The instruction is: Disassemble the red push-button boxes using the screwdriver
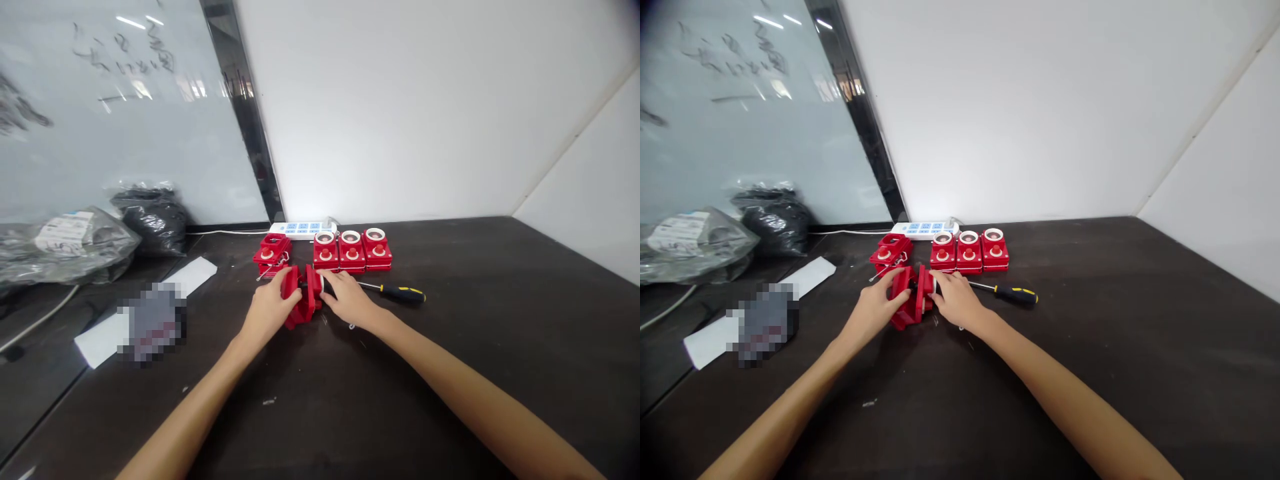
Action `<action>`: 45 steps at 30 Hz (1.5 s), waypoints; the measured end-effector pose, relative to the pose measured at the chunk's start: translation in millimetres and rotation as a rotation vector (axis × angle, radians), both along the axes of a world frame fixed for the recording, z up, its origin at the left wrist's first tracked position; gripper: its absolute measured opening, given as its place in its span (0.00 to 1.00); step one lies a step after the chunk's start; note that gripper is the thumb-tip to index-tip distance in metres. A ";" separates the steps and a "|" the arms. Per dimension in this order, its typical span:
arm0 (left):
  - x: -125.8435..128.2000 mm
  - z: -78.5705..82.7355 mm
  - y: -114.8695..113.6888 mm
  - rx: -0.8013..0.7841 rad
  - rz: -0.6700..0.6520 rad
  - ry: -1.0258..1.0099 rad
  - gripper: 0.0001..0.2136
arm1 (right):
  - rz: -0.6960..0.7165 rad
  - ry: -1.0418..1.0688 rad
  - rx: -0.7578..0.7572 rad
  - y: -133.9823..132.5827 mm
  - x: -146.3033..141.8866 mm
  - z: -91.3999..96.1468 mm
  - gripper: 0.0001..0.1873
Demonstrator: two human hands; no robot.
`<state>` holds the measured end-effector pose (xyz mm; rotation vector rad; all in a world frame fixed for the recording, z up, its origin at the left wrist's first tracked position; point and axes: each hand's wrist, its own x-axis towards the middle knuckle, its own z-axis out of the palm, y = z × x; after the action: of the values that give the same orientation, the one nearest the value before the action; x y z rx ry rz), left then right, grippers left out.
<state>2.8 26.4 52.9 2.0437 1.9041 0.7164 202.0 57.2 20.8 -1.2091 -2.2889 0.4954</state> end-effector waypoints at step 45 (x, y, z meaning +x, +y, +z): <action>0.3 -14.2 -4.9 -0.022 -0.409 -0.312 0.43 | 0.076 -0.016 0.110 2.7 13.1 44.9 0.24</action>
<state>3.0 21.4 38.7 2.0695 1.2685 0.8395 215.1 60.0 65.7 -1.0804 -2.3502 0.3830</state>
